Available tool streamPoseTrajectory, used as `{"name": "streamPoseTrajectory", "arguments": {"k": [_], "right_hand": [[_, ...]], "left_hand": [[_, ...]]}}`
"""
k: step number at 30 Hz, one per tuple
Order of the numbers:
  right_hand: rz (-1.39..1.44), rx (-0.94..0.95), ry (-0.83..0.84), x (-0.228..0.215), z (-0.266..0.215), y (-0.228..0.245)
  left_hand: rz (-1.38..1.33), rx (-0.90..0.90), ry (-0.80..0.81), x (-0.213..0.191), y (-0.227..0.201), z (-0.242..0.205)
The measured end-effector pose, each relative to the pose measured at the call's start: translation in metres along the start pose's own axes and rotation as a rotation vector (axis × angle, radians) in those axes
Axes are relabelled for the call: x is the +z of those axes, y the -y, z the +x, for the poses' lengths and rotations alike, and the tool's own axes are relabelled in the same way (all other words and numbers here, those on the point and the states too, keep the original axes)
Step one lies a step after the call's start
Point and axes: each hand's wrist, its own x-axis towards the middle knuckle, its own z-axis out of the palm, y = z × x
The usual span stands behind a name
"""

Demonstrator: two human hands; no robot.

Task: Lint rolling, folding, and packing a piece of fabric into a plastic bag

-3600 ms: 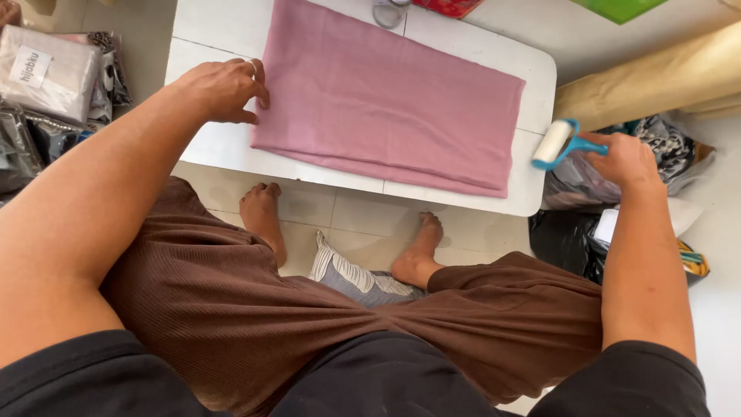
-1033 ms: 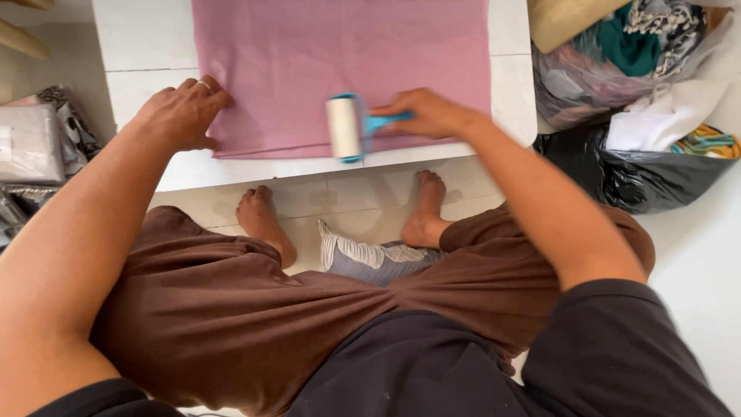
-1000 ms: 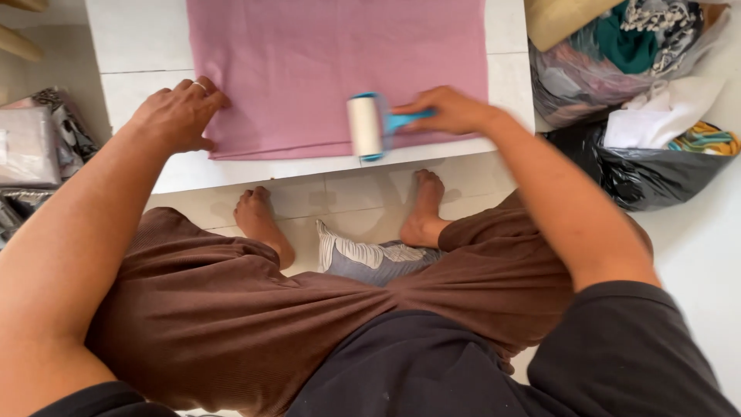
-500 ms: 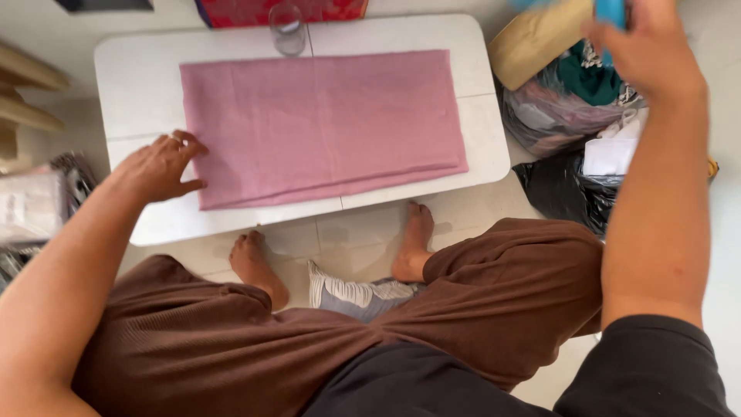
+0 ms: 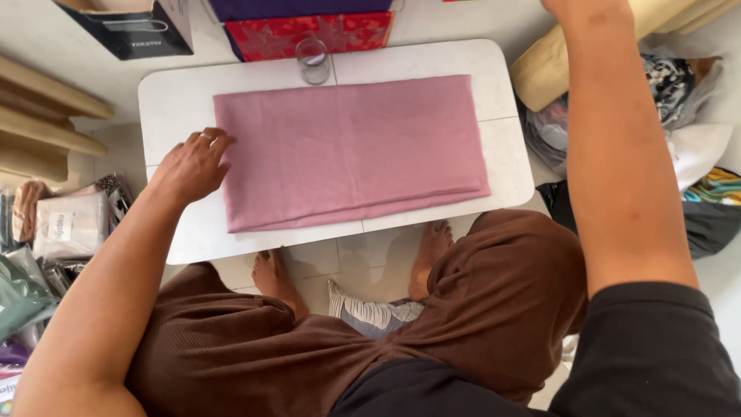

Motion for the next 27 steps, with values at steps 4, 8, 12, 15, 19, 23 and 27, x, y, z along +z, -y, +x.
{"name": "streamPoseTrajectory", "arguments": {"k": [4, 8, 12, 15, 19, 23, 27], "right_hand": [[-0.088, -0.268, -0.090, 0.073, 0.020, 0.026], [-0.125, -0.316, 0.212, 0.176, -0.025, 0.011], [0.082, 0.025, 0.668, 0.241, -0.077, -0.040], [0.222, 0.426, 0.939, 0.236, -0.057, -0.040], [0.221, 0.337, 0.811, 0.291, -0.114, -0.088], [0.251, 0.338, 0.836, 0.265, -0.098, -0.085], [0.351, 0.273, 0.704, 0.230, -0.098, -0.095]], "left_hand": [[0.101, 0.038, -0.106, 0.022, 0.017, 0.038], [0.198, 0.136, -0.249, 0.047, 0.035, 0.087], [0.171, 0.219, -0.474, 0.065, 0.051, 0.122], [-0.078, 0.161, -0.195, 0.029, 0.036, 0.126], [-0.085, 0.142, -0.102, 0.043, 0.052, 0.146], [-0.009, 0.161, -0.111, 0.042, 0.070, 0.151], [-0.146, 0.102, -0.108, 0.014, 0.070, 0.130]]}}
